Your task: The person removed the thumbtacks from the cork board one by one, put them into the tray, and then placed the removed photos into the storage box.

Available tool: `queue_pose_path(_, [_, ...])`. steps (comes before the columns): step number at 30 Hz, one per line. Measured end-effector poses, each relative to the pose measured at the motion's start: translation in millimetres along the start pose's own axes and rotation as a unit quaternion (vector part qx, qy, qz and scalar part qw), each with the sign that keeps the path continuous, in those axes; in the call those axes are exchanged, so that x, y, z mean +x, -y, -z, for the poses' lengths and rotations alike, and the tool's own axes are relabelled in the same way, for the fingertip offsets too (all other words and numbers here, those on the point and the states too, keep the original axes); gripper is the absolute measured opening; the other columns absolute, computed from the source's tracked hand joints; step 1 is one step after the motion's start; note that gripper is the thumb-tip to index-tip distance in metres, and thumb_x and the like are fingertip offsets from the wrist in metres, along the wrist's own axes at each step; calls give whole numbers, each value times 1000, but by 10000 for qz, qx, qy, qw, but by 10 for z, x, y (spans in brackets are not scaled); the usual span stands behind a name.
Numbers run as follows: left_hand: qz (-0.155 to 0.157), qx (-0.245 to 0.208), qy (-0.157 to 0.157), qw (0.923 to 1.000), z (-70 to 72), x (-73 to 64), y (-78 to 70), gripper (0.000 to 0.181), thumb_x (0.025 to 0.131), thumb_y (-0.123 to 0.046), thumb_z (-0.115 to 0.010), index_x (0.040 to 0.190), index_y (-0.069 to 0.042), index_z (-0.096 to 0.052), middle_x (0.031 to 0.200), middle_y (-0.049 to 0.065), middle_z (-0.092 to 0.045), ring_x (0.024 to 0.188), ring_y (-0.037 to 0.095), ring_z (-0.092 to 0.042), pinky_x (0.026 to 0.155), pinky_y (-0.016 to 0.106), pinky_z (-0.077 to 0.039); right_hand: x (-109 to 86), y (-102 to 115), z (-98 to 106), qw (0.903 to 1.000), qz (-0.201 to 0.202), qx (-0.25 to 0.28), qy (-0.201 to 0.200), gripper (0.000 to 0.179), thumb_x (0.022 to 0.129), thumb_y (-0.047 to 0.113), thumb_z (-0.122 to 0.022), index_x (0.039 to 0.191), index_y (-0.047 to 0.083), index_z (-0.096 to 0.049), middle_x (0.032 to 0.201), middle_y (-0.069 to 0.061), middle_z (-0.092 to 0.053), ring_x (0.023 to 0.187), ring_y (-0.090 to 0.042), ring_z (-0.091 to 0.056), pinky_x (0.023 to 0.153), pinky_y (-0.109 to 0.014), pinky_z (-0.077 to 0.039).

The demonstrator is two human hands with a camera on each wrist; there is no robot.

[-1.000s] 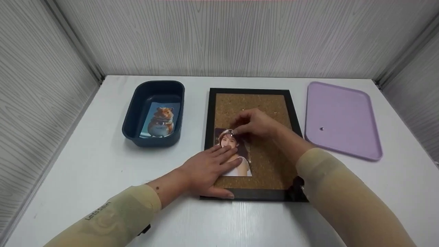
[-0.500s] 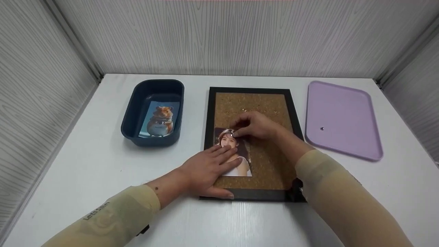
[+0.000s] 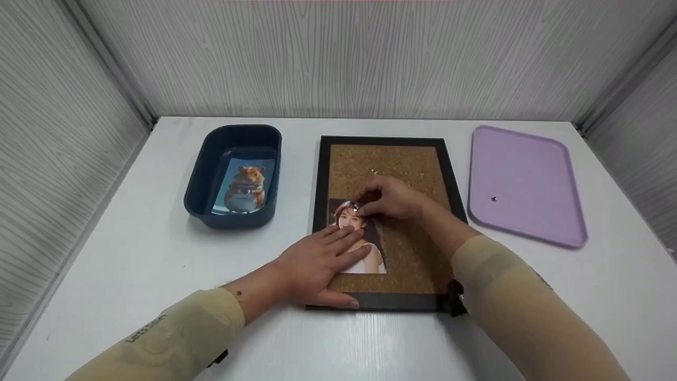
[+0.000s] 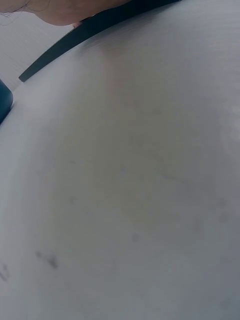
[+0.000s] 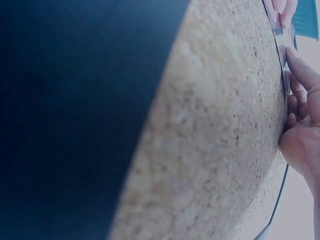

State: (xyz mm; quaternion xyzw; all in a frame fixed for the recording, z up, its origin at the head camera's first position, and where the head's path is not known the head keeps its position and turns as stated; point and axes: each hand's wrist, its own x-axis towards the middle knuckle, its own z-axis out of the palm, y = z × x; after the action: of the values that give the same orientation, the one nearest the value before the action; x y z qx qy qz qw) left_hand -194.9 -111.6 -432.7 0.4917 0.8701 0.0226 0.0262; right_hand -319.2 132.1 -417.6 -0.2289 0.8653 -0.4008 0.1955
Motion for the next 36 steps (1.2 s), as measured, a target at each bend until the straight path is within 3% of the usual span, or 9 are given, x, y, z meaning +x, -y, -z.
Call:
queue_pose_path(16, [7, 27, 17, 10000, -29, 10, 3, 102, 95, -89, -27, 171, -21, -23, 176, 12, -18, 163, 28, -15, 130, 45, -14, -9, -19, -8, 9996, 86, 223, 119, 20, 97, 8, -78, 115, 15, -80, 121, -2, -71, 115, -22, -64, 102, -42, -51])
queue_pose_path(25, [43, -23, -7, 10000, -27, 6, -10, 103, 95, -89, -29, 171, -20, -24, 176, 12, -18, 163, 29, -15, 130, 45, -13, -5, -12, 7, 9996, 192, -167, 150, 17, 98, 11, -78, 114, 16, -81, 117, -1, -73, 111, -20, -60, 103, -42, -47])
queue_pose_path(36, [79, -88, 56, 9999, -11, 1, -4, 103, 95, -90, -27, 171, -21, -23, 177, 11, -15, 163, 28, -12, 131, 44, -11, 13, -24, 2, 9996, 204, -71, 182, 16, 98, 10, -78, 112, 14, -81, 116, -2, -72, 109, -20, -60, 98, -39, -48])
